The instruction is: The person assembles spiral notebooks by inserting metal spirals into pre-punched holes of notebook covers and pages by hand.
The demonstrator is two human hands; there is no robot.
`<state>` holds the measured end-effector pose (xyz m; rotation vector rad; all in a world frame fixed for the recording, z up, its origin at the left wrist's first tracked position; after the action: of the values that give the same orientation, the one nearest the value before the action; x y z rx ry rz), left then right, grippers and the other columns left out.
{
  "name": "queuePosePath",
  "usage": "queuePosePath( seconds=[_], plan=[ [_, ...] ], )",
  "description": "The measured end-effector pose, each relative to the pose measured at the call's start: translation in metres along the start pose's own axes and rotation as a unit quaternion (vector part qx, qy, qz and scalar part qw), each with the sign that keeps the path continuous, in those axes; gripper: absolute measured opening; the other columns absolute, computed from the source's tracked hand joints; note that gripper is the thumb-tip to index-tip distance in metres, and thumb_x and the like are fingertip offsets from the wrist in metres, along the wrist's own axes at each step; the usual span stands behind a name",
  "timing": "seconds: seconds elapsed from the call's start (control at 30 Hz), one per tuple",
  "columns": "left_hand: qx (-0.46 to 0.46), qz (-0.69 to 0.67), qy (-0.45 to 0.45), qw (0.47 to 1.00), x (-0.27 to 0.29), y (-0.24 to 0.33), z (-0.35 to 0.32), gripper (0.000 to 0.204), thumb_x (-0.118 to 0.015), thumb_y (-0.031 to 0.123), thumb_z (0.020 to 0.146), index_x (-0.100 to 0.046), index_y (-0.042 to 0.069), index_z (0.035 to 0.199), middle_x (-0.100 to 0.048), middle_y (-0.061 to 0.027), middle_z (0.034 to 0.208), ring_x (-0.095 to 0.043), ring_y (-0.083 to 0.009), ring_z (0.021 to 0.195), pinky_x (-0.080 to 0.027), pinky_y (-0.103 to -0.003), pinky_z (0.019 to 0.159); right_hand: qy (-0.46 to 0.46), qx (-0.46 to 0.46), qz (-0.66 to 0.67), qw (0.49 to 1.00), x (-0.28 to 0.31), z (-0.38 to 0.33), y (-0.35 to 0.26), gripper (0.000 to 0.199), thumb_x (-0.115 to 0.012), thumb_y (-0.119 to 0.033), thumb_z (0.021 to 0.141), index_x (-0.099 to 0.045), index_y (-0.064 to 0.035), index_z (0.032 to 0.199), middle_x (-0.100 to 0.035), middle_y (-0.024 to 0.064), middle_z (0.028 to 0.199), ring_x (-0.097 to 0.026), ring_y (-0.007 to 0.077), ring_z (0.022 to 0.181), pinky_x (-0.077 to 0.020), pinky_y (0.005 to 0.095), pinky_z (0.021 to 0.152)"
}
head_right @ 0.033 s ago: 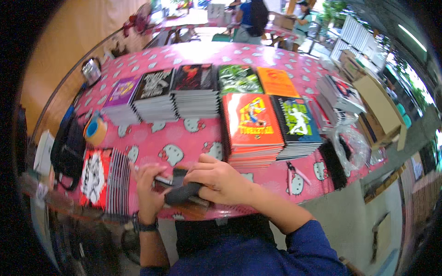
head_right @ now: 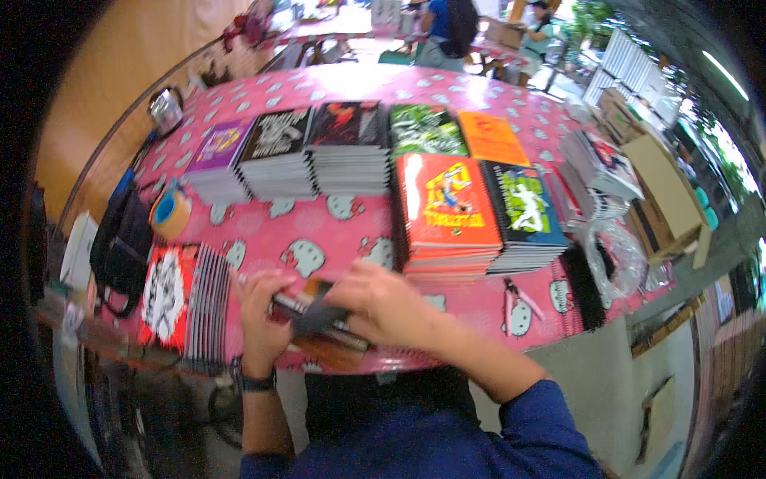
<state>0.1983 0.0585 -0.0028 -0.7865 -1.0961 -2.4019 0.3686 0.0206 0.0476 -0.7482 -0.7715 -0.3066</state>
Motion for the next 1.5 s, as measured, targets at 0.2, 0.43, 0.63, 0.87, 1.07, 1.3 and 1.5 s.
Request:
queuePosePath(
  seconds=[0.2, 0.43, 0.63, 0.87, 1.07, 1.3, 1.5],
  plan=[
    [0.07, -0.217, 0.197, 0.954, 0.0, -0.038, -0.019, 0.093, -0.082, 0.006, 0.054, -0.035, 0.006, 0.134, -0.045, -0.0114, 0.127, -0.042, -0.026, 0.121, -0.027, -0.042, 0.106, -0.028, -0.01, 0.071, 0.997, 0.0, 0.009, -0.001, 0.029, -0.062, -0.005, 0.062, -0.061, -0.0021, 0.091, -0.057, 0.0101, 0.079, -0.051, 0.0295, 0.081, -0.0446, 0.0389, 0.073],
    [0.15, -0.507, 0.164, 0.833, -0.021, -0.062, -0.024, 0.061, -0.061, -0.005, 0.081, -0.035, -0.001, 0.136, -0.052, -0.0078, 0.116, -0.051, -0.0148, 0.104, -0.042, -0.027, 0.09, -0.032, -0.06, 0.049, 0.996, -0.017, 0.017, 0.024, 0.032, -0.06, -0.001, 0.064, -0.06, -0.0006, 0.096, -0.059, 0.0112, 0.08, -0.056, 0.0284, 0.083, -0.0454, 0.0353, 0.075],
    [0.175, -0.479, 0.153, 0.847, -0.012, -0.059, -0.018, 0.05, -0.059, 0.001, 0.085, -0.041, -0.002, 0.132, -0.052, -0.0049, 0.111, -0.051, -0.0125, 0.102, -0.041, -0.027, 0.09, 0.003, -0.1, 0.056, 0.993, -0.016, 0.027, 0.021, 0.033, -0.062, -0.003, 0.066, -0.059, 0.0009, 0.098, -0.06, 0.0139, 0.085, -0.056, 0.0306, 0.086, -0.045, 0.0365, 0.077],
    [0.151, -0.509, 0.166, 0.831, -0.025, -0.065, -0.02, 0.049, -0.059, -0.002, 0.084, -0.044, -0.002, 0.13, -0.049, -0.0051, 0.109, -0.051, -0.0131, 0.103, -0.04, -0.027, 0.092, -0.031, -0.028, -0.021, 0.999, -0.019, 0.031, 0.019, 0.03, -0.064, -0.006, 0.067, -0.059, 0.0021, 0.096, -0.06, 0.0143, 0.087, -0.053, 0.0316, 0.078, -0.0438, 0.0371, 0.072],
    [0.134, -0.492, 0.197, 0.837, -0.04, -0.06, -0.022, 0.049, -0.065, 0.006, 0.082, -0.046, -0.001, 0.127, -0.049, -0.0043, 0.107, -0.052, -0.0139, 0.099, -0.042, -0.028, 0.088, -0.055, -0.173, 0.186, 0.966, -0.054, 0.005, 0.072, 0.035, -0.061, -0.001, 0.067, -0.059, 0.0005, 0.102, -0.061, 0.0132, 0.091, -0.056, 0.0272, 0.09, -0.0423, 0.0329, 0.081],
    [0.149, -0.434, 0.278, 0.844, -0.041, -0.051, -0.031, 0.048, -0.062, 0.011, 0.086, -0.044, 0.002, 0.13, -0.05, -0.0053, 0.107, -0.052, -0.0127, 0.093, -0.044, -0.028, 0.083, 0.02, -0.251, 0.259, 0.933, -0.051, -0.001, 0.07, 0.031, -0.052, 0.008, 0.075, -0.06, -0.0013, 0.104, -0.061, -0.0034, 0.086, -0.053, 0.0081, 0.087, -0.0437, 0.026, 0.078],
    [0.16, -0.467, 0.262, 0.83, -0.044, -0.054, -0.032, 0.048, -0.061, 0.01, 0.086, -0.044, 0.002, 0.13, -0.048, -0.0032, 0.102, -0.051, -0.0122, 0.094, -0.043, -0.028, 0.084, -0.022, -0.024, -0.067, 0.997, -0.02, 0.042, 0.056, 0.026, -0.062, 0.001, 0.069, -0.061, -0.0017, 0.095, -0.059, 0.0119, 0.078, -0.057, 0.0251, 0.074, -0.0451, 0.0324, 0.07]
  ],
)
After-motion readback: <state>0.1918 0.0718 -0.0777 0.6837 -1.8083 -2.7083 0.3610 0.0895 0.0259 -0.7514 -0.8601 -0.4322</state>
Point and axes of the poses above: each hand's wrist, its own z-axis towards the middle knuckle, its own x-axis out of the back of the hand, y = z × x, the point moved 6 cm from there along z, towards the middle knuckle
